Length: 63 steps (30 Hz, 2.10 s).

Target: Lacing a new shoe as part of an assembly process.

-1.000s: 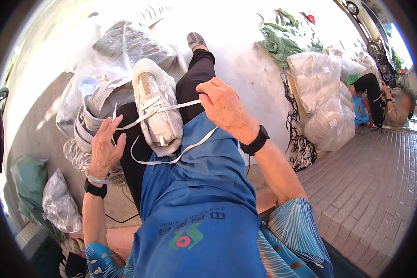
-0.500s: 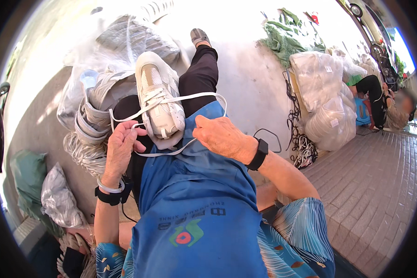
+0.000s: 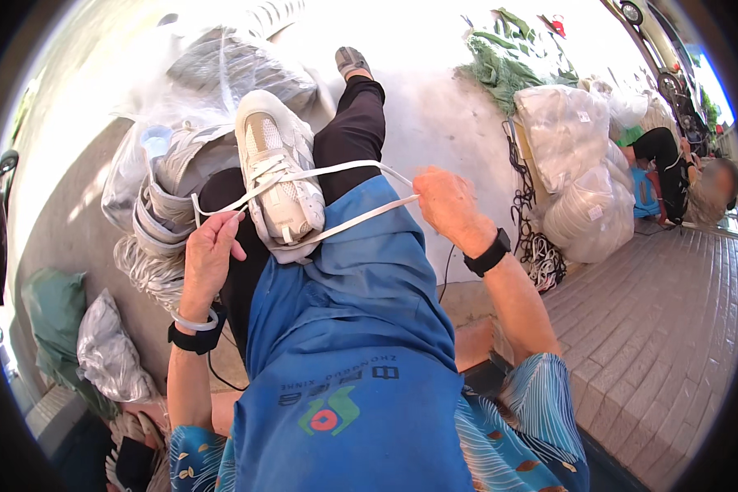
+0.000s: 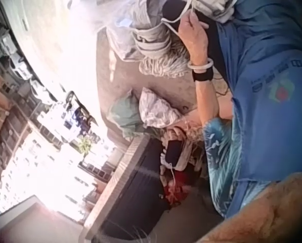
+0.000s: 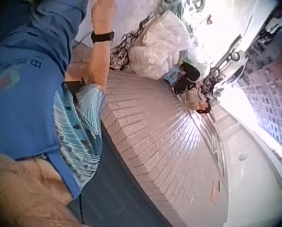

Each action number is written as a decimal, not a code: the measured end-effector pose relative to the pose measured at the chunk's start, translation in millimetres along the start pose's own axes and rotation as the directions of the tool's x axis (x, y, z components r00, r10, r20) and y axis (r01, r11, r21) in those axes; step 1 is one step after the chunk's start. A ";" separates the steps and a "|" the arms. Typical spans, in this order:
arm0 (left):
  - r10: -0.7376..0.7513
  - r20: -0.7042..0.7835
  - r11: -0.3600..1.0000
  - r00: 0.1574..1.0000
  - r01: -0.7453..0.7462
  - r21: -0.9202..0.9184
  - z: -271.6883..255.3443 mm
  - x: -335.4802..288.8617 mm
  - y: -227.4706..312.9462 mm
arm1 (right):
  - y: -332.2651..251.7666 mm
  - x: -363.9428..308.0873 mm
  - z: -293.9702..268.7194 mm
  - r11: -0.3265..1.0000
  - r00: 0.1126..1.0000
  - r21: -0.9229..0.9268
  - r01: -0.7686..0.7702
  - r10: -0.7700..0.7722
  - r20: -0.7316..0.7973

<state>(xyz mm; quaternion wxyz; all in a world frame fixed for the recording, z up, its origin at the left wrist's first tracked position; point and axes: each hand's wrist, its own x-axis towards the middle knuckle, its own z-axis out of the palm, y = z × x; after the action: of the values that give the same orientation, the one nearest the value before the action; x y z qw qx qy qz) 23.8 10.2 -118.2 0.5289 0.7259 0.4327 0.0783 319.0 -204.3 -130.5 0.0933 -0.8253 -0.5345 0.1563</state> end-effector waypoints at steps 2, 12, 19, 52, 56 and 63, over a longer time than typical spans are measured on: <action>0.044 -0.041 0.997 0.998 -0.042 0.058 3.0 0.6 -9.5 | -5.4 0.6 -1.5 0.997 0.996 -0.047 -0.066 0.063 -0.060; 0.063 -0.110 0.991 0.992 -0.048 0.129 7.1 13.6 -13.4 | -100.9 -2.0 19.8 0.904 0.928 0.231 0.360 -0.373 0.015; 0.089 -0.166 0.994 0.982 -0.098 -0.047 10.7 20.6 0.0 | -85.5 -2.3 16.2 0.911 0.908 0.145 0.386 -0.403 0.117; 0.005 0.036 0.990 0.999 0.001 -0.144 3.7 44.1 -2.8 | -84.9 -9.2 -1.9 0.944 0.914 0.005 0.330 -0.320 0.249; 0.037 0.030 0.994 0.999 -0.034 -0.105 5.2 42.6 0.3 | -104.6 -11.8 -1.7 0.947 0.948 0.141 0.289 -0.303 0.097; 0.077 0.071 0.997 0.994 -0.078 0.014 0.6 46.6 5.5 | -102.8 0.5 30.3 0.922 0.896 0.056 0.383 -0.386 0.218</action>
<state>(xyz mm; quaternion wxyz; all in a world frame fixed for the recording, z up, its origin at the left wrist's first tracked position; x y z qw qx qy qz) 55.7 42.5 -129.9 0.5346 0.7487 0.3859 0.0693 220.7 -162.0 -125.9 0.0661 -0.6799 -0.6930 0.2304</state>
